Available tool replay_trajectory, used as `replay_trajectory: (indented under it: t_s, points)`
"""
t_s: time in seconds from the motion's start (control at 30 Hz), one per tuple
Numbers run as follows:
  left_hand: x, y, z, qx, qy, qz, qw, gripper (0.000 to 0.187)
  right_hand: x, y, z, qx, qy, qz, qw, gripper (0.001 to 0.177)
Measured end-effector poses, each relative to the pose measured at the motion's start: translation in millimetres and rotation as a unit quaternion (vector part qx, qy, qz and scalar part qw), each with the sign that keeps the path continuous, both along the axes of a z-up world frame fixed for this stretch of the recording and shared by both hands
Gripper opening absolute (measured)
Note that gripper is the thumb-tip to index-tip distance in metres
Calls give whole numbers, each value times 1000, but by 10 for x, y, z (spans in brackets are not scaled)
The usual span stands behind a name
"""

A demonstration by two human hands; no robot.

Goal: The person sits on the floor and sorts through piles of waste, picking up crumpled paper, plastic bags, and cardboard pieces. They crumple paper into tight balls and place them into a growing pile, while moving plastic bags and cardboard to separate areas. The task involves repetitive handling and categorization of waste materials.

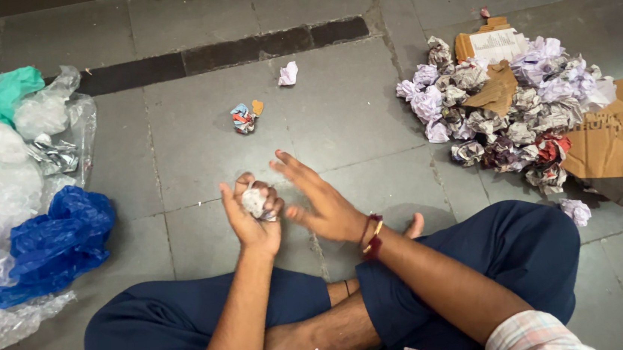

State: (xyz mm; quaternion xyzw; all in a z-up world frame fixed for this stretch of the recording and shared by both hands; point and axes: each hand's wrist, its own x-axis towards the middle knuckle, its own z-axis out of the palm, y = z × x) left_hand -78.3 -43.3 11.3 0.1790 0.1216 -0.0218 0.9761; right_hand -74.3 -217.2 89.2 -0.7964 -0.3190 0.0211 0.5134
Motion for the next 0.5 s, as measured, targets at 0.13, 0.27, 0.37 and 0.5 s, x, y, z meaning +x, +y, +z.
replay_trajectory:
  t_s: [0.13, 0.27, 0.37, 0.5]
  points:
    - [-62, -170, 177, 106, 8, -59, 993, 71, -57, 92, 47, -173, -210, -12, 962, 66]
    - [-211, -258, 345, -5, -67, -179, 982, 93, -47, 80, 77, -183, -260, -49, 947, 45]
    - [-292, -308, 410, -72, -87, -222, 968, 99, -43, 46, 72, -117, -227, -27, 966, 29]
    - [-324, -302, 243, -73, -92, -285, 951, 108, -58, 20, -21, -46, -229, -73, 969, 21]
